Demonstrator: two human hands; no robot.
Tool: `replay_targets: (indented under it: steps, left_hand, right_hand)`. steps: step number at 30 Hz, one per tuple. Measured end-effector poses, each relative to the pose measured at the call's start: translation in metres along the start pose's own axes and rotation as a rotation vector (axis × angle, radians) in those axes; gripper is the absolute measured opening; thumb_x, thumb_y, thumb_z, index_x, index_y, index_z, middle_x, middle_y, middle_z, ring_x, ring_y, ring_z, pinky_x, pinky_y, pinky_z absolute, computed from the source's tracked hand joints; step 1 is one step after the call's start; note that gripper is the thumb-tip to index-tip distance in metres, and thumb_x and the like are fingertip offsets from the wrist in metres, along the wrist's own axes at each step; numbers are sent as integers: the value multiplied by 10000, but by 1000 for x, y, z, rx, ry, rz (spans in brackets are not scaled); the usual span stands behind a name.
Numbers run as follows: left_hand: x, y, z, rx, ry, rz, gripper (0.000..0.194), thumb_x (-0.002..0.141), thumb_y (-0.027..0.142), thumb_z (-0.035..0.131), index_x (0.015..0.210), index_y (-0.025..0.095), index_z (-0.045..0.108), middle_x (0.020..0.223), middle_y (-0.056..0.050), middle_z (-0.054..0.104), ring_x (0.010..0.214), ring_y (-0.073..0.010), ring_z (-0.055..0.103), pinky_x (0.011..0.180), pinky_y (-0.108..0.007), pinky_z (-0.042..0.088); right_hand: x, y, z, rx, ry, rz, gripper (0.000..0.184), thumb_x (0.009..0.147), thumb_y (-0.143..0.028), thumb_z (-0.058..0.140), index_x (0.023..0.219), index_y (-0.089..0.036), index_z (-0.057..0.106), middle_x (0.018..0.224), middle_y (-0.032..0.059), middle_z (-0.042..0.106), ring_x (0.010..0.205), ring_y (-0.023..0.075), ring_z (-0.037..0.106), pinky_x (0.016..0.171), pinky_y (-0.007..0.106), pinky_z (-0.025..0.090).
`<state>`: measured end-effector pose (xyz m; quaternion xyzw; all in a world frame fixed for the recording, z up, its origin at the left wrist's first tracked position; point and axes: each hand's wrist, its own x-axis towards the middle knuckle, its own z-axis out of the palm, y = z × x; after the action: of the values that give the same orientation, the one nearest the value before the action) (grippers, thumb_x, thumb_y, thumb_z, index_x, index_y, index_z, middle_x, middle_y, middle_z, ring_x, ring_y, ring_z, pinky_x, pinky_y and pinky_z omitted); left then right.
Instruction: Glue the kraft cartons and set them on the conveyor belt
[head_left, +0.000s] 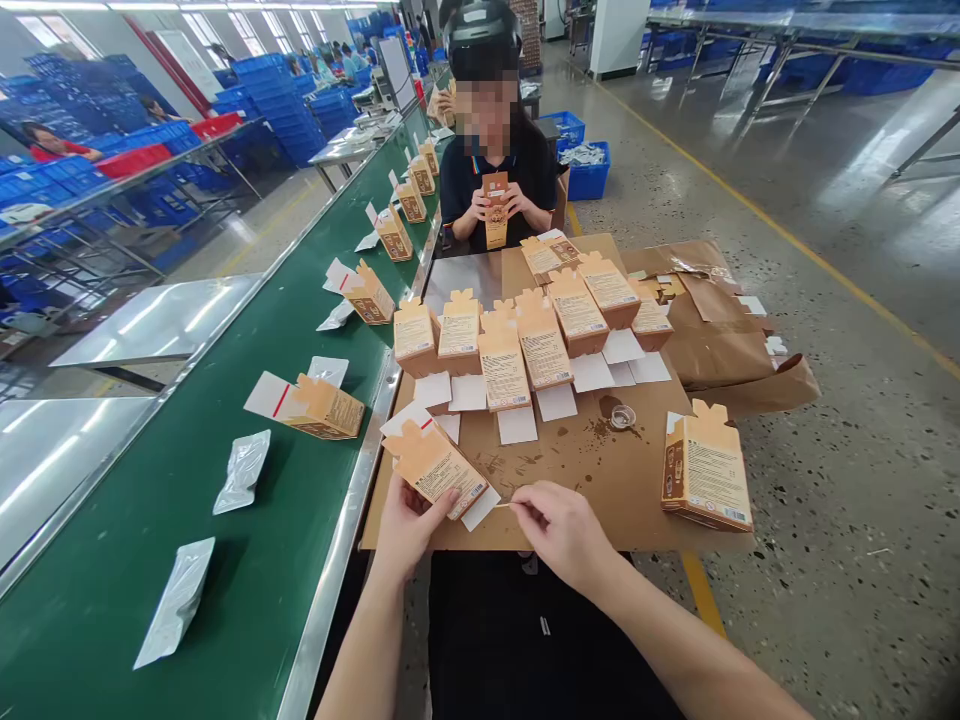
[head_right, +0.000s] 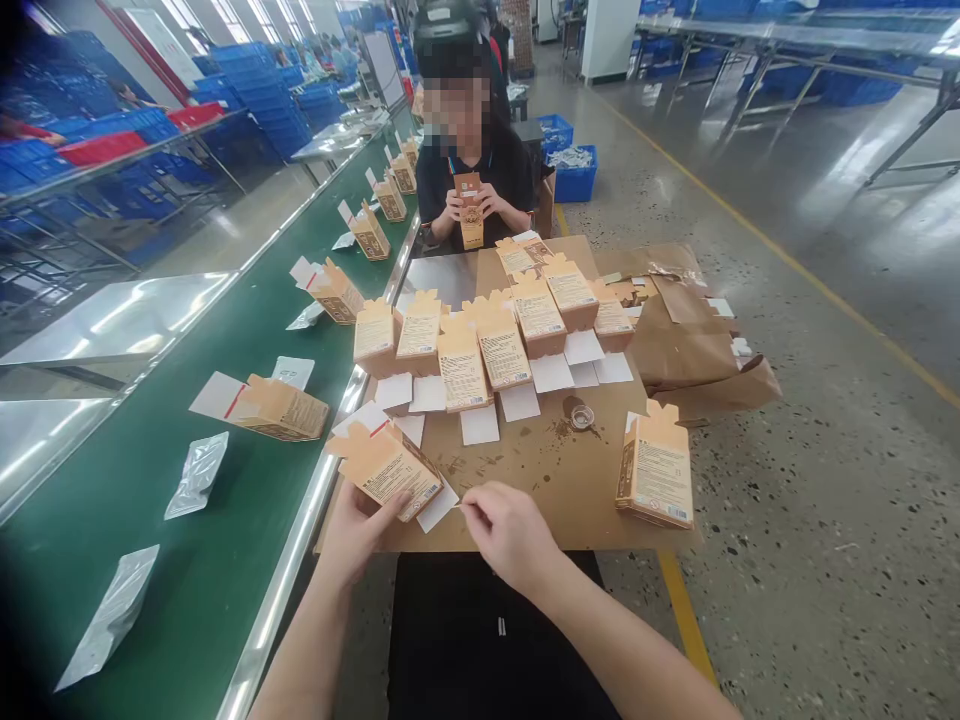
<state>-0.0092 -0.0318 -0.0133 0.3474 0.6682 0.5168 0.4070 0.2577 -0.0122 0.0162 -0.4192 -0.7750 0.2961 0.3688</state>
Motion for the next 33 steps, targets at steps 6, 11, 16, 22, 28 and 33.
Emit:
replay_targets:
  steps: [6,11,16,22,28,33]
  left_hand:
    - [-1,4,3,-22,10,-3,938,592,676,1097,1316,243,688,1277,-148,854,1188,-398,850,1063,-560,693]
    - [-20,10,9,42,-42,43,876,634,595,1087,1317,262,652,1314,-136,826,1251,-372,828,1082,-511,683]
    - [-44,-2,21,216,55,154,751,715,579,1029,1274,286,621,1206,-110,815,1088,-352,841,935,-484,703]
    - [-43,3,10,413,171,173,734,724,638,993,1229,287,593,1173,-132,815,1067,-416,847,863,-521,701]
    - [-17,12,-75,565,637,36,896,580,692,1041,1195,304,517,1145,-127,781,1205,-513,816,1032,-717,676]
    - [6,6,-134,465,793,-21,949,557,599,1022,1277,292,487,1312,-159,796,1319,-471,802,1216,-711,603]
  right_hand:
    - [7,17,17,4,-28,-10,289,1131,-169,613,904,-253,770,784,16,776,687,176,715,656,276,563]
    - [5,16,-21,-27,45,14,273,1150,-232,600,949,-266,782,804,15,787,694,183,725,679,295,603]
    - [-6,7,-52,-59,94,82,274,1145,-284,602,933,-286,776,792,16,803,662,189,720,630,302,623]
    - [-12,-5,-60,-5,148,100,264,1122,-284,639,897,-292,776,763,4,802,621,183,726,601,288,632]
    - [-18,-2,-68,65,193,137,250,1094,-307,692,873,-292,808,740,5,806,573,194,733,550,283,629]
    - [-21,3,-69,65,215,141,258,1090,-349,717,868,-282,830,743,32,817,552,213,742,540,303,643]
